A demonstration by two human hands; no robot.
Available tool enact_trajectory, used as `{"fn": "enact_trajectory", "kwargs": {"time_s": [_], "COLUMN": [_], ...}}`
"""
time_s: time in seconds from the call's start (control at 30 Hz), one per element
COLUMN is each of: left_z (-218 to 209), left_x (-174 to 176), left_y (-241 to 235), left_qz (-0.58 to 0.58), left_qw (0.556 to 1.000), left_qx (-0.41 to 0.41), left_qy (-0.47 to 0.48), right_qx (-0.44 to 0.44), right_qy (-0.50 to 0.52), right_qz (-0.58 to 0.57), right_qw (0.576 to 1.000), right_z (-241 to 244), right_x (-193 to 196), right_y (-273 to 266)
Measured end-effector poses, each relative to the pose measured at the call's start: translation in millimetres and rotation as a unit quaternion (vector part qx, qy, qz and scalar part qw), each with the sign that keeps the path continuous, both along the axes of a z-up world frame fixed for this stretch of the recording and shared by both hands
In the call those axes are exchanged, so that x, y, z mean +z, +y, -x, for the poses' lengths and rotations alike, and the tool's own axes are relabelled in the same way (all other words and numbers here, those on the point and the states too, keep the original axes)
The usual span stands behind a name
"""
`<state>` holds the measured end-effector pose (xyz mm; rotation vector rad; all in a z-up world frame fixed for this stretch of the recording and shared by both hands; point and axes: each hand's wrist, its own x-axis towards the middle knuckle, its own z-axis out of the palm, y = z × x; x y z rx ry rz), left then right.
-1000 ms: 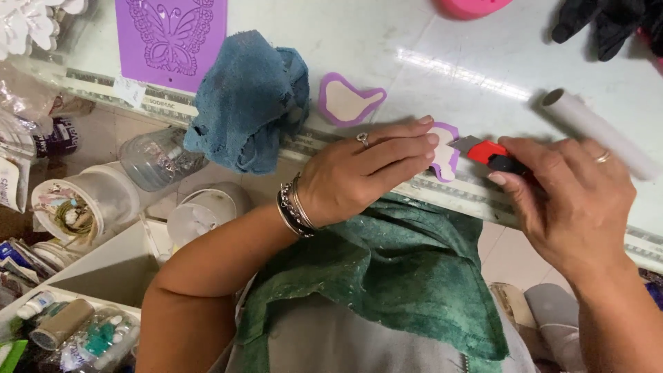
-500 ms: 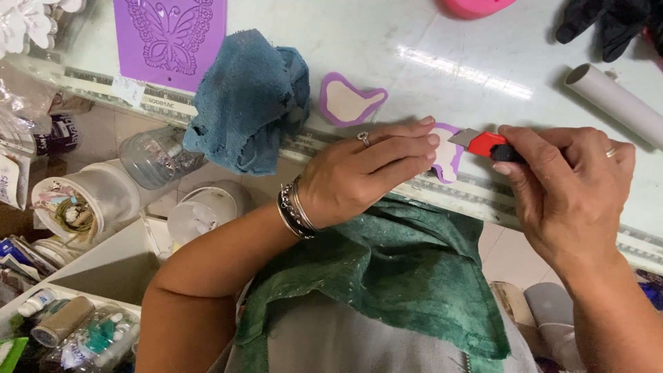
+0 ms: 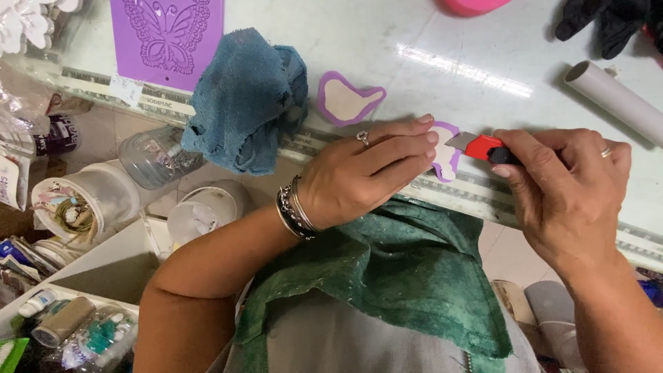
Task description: Trimming excess material from a small clay mold using a utility knife to finish the piece.
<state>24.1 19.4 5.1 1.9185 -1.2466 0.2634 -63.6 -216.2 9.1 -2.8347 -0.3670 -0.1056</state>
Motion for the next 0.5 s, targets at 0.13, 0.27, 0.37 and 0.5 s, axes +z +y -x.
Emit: {"fn": "enact_trajectory", "kwargs": {"time_s": [0.13, 0.27, 0.37, 0.5], "left_z": [0.2, 0.6, 0.6, 1.0], "left_x": [-0.9, -0.1, 0.1, -0.4], "left_y": [-1.0, -1.0, -1.0, -1.2], "left_qz": [0.012, 0.011, 0.010, 0.009], "left_qw": [1.000, 1.000, 1.000, 1.000], "left_qx": [-0.003, -0.005, -0.005, -0.003], "left_qy": [-0.009, 0.002, 0.007, 0.003], "right_qx": [0.008, -0.002, 0.001, 0.005], "right_qy": [-0.010, 0.002, 0.001, -0.010], "right_qz": [-0.003, -0.008, -0.005, -0.003], "right_qw": [1.000, 1.000, 1.000, 1.000], "right_z": [0.6, 2.6, 2.8, 3.0], "right_x": [0.1, 0.4, 0.0, -1.5], "right_y": [1.1, 1.5, 1.1, 0.7]}}
